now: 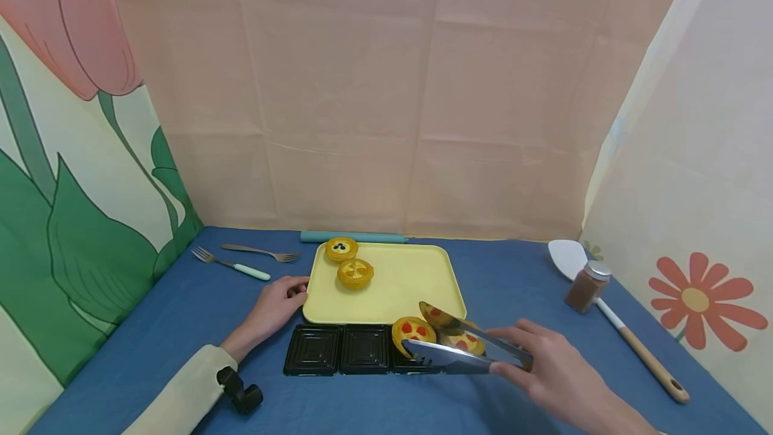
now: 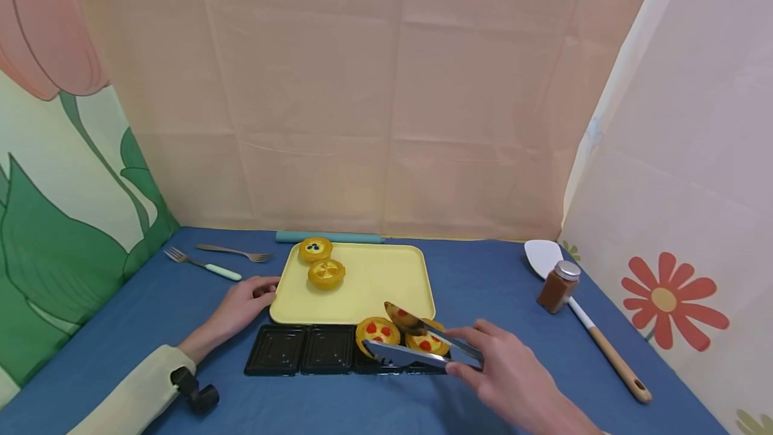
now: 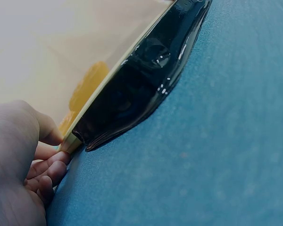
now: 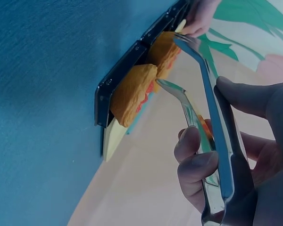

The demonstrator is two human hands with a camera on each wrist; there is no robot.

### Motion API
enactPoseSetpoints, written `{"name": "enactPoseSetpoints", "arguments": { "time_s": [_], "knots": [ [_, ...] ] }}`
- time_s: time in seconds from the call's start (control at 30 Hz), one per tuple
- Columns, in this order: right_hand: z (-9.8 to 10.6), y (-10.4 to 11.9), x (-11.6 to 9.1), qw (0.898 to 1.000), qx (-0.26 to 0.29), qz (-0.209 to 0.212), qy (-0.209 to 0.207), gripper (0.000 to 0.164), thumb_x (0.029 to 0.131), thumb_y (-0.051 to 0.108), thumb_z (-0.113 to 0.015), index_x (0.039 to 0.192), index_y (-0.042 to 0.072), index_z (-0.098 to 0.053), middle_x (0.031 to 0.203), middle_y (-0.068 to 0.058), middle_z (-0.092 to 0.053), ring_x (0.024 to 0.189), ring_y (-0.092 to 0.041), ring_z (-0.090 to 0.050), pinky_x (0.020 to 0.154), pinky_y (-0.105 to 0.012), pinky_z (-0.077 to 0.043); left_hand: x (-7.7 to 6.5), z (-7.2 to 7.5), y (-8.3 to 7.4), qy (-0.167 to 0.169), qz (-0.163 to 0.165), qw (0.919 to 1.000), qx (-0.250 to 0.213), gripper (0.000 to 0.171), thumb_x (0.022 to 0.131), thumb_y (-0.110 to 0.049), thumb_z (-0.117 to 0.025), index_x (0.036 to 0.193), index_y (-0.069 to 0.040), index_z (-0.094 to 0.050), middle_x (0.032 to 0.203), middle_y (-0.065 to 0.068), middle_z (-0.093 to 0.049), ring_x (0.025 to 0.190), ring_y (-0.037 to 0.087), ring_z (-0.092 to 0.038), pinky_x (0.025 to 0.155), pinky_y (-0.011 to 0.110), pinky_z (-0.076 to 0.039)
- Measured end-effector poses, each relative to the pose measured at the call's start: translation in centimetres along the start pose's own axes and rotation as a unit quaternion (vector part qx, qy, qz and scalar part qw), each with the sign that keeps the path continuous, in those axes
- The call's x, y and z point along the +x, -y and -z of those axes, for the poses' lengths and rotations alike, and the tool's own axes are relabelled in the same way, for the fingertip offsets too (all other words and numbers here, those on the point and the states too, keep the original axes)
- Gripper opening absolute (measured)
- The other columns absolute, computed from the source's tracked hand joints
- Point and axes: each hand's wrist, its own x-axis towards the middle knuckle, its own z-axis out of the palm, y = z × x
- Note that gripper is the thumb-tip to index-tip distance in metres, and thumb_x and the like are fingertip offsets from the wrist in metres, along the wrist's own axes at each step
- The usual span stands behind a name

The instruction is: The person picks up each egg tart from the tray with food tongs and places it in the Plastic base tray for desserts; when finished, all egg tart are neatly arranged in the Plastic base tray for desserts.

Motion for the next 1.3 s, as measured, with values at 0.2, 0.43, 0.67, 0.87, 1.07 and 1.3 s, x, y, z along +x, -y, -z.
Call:
{"name": "enactPoseSetpoints", "arguments": {
  "time_s": [0.2,0.43,0.67,0.87,1.07,1.3],
  "knots": [
    [0.7,0.1,0.0,1.0,0.007,0.007,-0.022,0.041,0.085,0.037,-0.081,0.122,0.022,-0.073,0.084,0.009,-0.051,0.063,-0.006,-0.048,0.055,-0.024,-0.044,-0.1,0.1,0.0,-0.002,-0.001,1.0,0.002,0.037,0.095,-0.005,-0.059,0.13,0.007,-0.063,0.097,0.006,-0.061,0.081,0.018,-0.052,0.069,0.033,-0.042],
    [1.1,0.7,0.5,0.999,0.006,0.008,-0.052,0.038,0.084,0.032,-0.082,0.12,0.021,-0.074,0.082,0.009,-0.051,0.063,-0.007,-0.048,0.055,-0.025,-0.044,-0.1,0.2,0.0,0.002,0.001,1.0,0.001,0.038,0.096,-0.006,-0.058,0.131,0.007,-0.063,0.097,0.006,-0.061,0.081,0.018,-0.052,0.069,0.033,-0.042],
    [0.8,1.2,1.2,0.995,-0.006,0.028,-0.096,0.037,0.084,0.028,-0.084,0.119,0.023,-0.074,0.079,0.01,-0.05,0.059,-0.007,-0.044,0.052,-0.025,-0.04,-0.1,0.2,0.0,0.003,0.001,1.0,-0.004,0.037,0.096,-0.006,-0.058,0.131,0.006,-0.063,0.098,0.006,-0.061,0.081,0.018,-0.052,0.069,0.033,-0.042],
    [0.3,1.9,2.6,0.993,-0.009,0.035,-0.113,0.04,0.081,0.028,-0.086,0.117,0.019,-0.075,0.081,0.01,-0.052,0.06,-0.008,-0.045,0.05,-0.025,-0.041,-0.2,0.2,-0.1,0.004,0.003,1.0,-0.007,0.037,0.097,-0.006,-0.059,0.131,0.006,-0.063,0.098,0.006,-0.06,0.081,0.018,-0.052,0.069,0.033,-0.042],
    [-0.3,2.7,3.9,0.993,-0.011,0.034,-0.112,0.041,0.08,0.029,-0.087,0.118,0.018,-0.075,0.084,0.009,-0.054,0.06,-0.009,-0.047,0.05,-0.026,-0.042,-0.2,0.3,-0.3,0.004,0.004,1.0,-0.007,0.037,0.096,-0.006,-0.058,0.131,0.006,-0.063,0.098,0.006,-0.06,0.081,0.018,-0.052,0.069,0.033,-0.042],
    [-1.0,3.5,5.6,0.991,-0.02,0.056,-0.118,0.04,0.082,0.033,-0.085,0.117,0.018,-0.075,0.082,0.007,-0.054,0.061,-0.011,-0.044,0.048,-0.026,-0.037,-0.1,0.2,-0.4,0.004,0.004,1.0,-0.007,0.038,0.096,-0.006,-0.058,0.131,0.007,-0.063,0.098,0.006,-0.06,0.082,0.019,-0.052,0.07,0.034,-0.042]
  ]
}}
